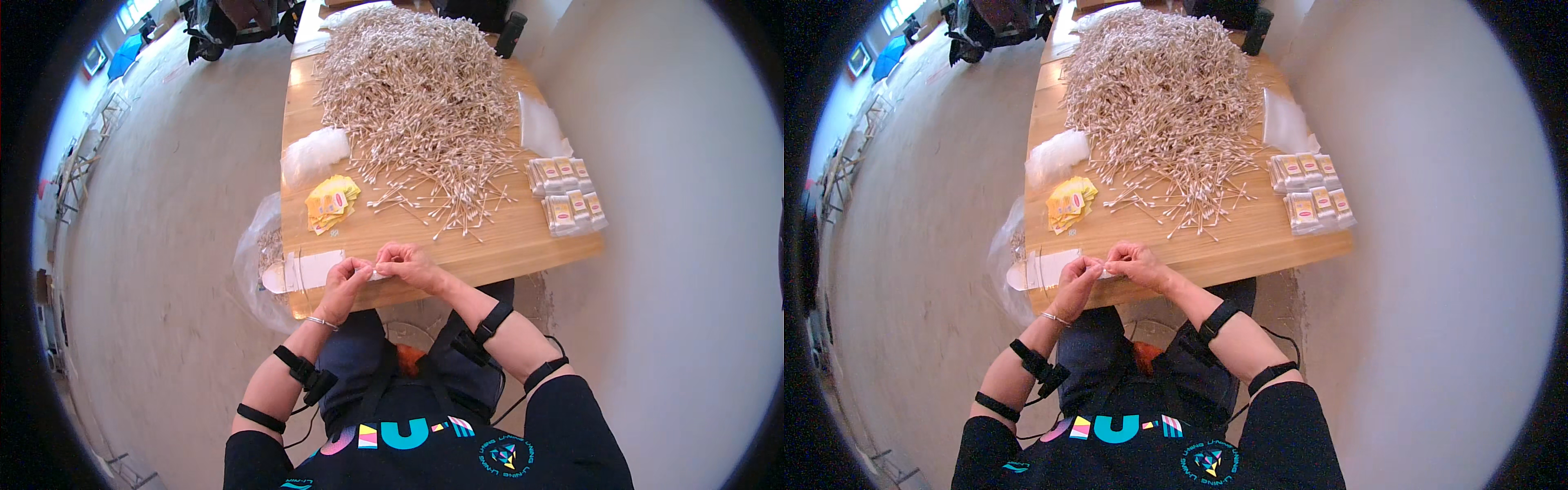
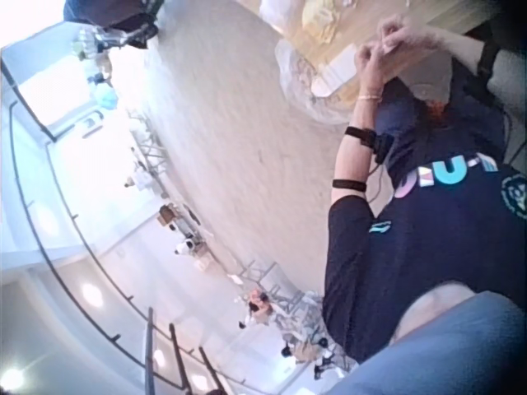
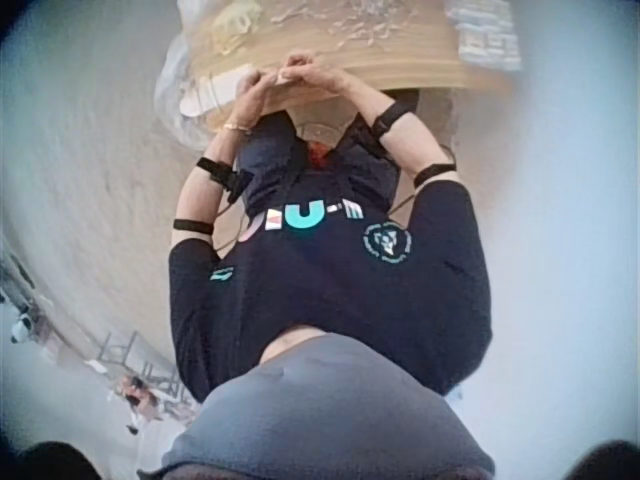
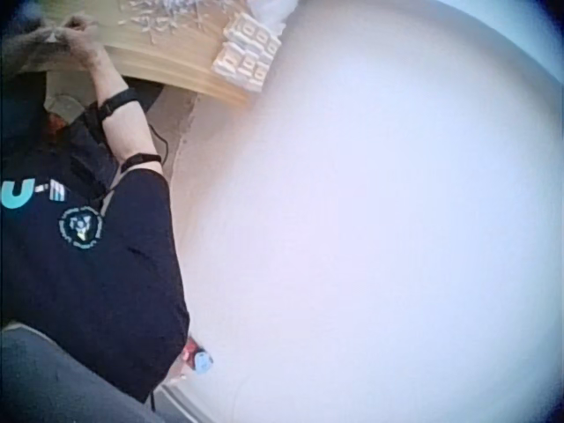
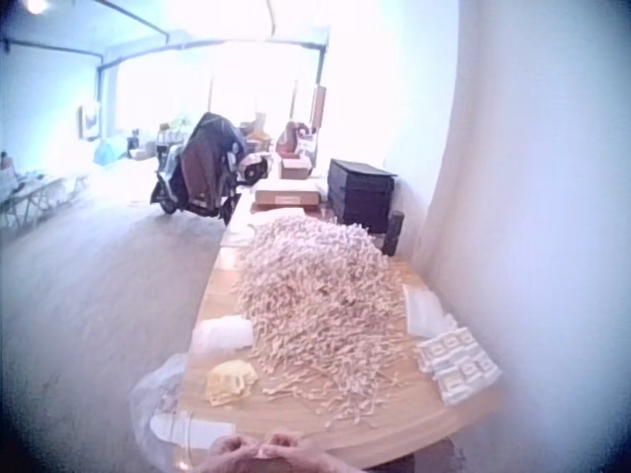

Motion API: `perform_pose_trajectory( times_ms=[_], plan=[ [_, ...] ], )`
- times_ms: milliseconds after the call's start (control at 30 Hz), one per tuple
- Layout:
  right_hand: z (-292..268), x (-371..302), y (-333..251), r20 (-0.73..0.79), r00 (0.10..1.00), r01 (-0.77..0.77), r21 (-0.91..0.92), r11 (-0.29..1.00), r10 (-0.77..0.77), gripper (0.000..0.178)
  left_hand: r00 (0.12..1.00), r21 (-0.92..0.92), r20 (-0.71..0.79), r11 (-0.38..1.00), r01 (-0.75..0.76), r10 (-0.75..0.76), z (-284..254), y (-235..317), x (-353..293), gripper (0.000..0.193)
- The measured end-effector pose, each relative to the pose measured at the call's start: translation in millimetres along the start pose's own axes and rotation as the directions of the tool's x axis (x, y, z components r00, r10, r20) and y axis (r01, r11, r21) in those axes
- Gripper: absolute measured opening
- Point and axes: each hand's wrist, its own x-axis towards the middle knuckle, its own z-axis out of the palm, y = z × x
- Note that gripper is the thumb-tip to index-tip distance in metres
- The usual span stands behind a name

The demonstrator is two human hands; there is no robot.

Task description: The person gathers cotton swabs into a bundle, aligns them on a paper card, and slides them into a plastic bag. They then set the package aside and begin gathering more swabs for the next bundle.

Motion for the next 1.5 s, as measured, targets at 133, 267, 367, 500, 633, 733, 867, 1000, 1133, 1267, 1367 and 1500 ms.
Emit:
perform_pose_trajectory(
  times_ms=[133, 267, 367, 500, 633, 733, 867, 1000, 1133, 1267, 1367, 1500],
  plan=[
    [1.5, -6.4, -9.4, -0.034, 0.999, -0.024, -0.259, 0.966, 0.015, 0.008, 0.988, 0.265, -0.058, 0.957, -0.12, 0.14, 0.1, 4.3, -4.9, 0.01],
    [4.0, -13.2, -25.6, 0.004, 0.97, 0.19, -0.634, 0.749, -0.243, 0.013, 0.921, 0.461, -0.048, 0.826, -0.323, 0.387, 9.0, 15.4, -10.2, 0.008],
    [-1.1, -17.0, -31.4, 0.117, 0.886, 0.37, -0.763, 0.53, -0.449, 0.017, 0.906, 0.593, -0.017, 0.734, -0.331, 0.423, 22.1, 28.2, -17.0, 0.007],
    [0.5, -22.3, -44.1, 0.152, 0.92, 0.329, -0.802, 0.499, -0.361, 0.014, 0.93, 0.582, -0.019, 0.761, -0.288, 0.367, 24.6, 34.6, -19.9, 0.009],
    [4.7, -27.8, -54.8, 0.153, 0.913, 0.297, -0.885, 0.358, -0.379, 0.017, 0.933, 0.601, 0.005, 0.744, -0.291, 0.361, 25.7, 42.1, -18.0, 0.011],
    [3.5, -31.2, -54.3, 0.153, 0.911, 0.272, -0.921, 0.279, -0.384, 0.018, 0.945, 0.632, 0.036, 0.725, -0.275, 0.326, 26.7, 43.1, -16.5, 0.011],
    [11.3, -35.0, -55.0, 0.145, 0.899, 0.27, -0.926, 0.264, -0.412, 0.018, 0.953, 0.612, -0.001, 0.753, -0.24, 0.304, 24.8, 38.8, -13.7, 0.011],
    [9.7, -36.9, -55.9, 0.101, 0.903, 0.283, -0.871, 0.402, -0.417, 0.016, 0.944, 0.52, -0.025, 0.811, -0.269, 0.329, 27.5, 39.7, -9.3, 0.009],
    [-2.0, -39.5, -56.7, 0.077, 0.924, 0.256, -0.852, 0.457, -0.373, 0.018, 0.966, 0.459, -0.082, 0.869, -0.183, 0.246, 33.3, 37.2, -4.6, 0.01],
    [-28.8, -47.2, -74.5, -0.202, 0.851, 0.145, -0.796, 0.587, -0.484, 0.015, 0.958, 0.266, -0.13, 0.94, -0.213, 0.254, 21.3, 15.0, 4.3, 0.011],
    [-76.8, -57.4, -85.0, -0.511, 0.667, 0.156, -0.616, 0.772, -0.542, 0.01, 0.997, 0.436, 0.025, 0.897, -0.078, 0.074, 11.5, 3.6, 2.0, 0.009],
    [-156.1, -76.3, -96.1, -0.699, 0.402, 0.194, -0.566, 0.801, -0.591, 0.008, 0.993, 0.325, -0.007, 0.939, 0.11, -0.114, 4.7, -10.7, -2.2, 0.008]
  ],
)
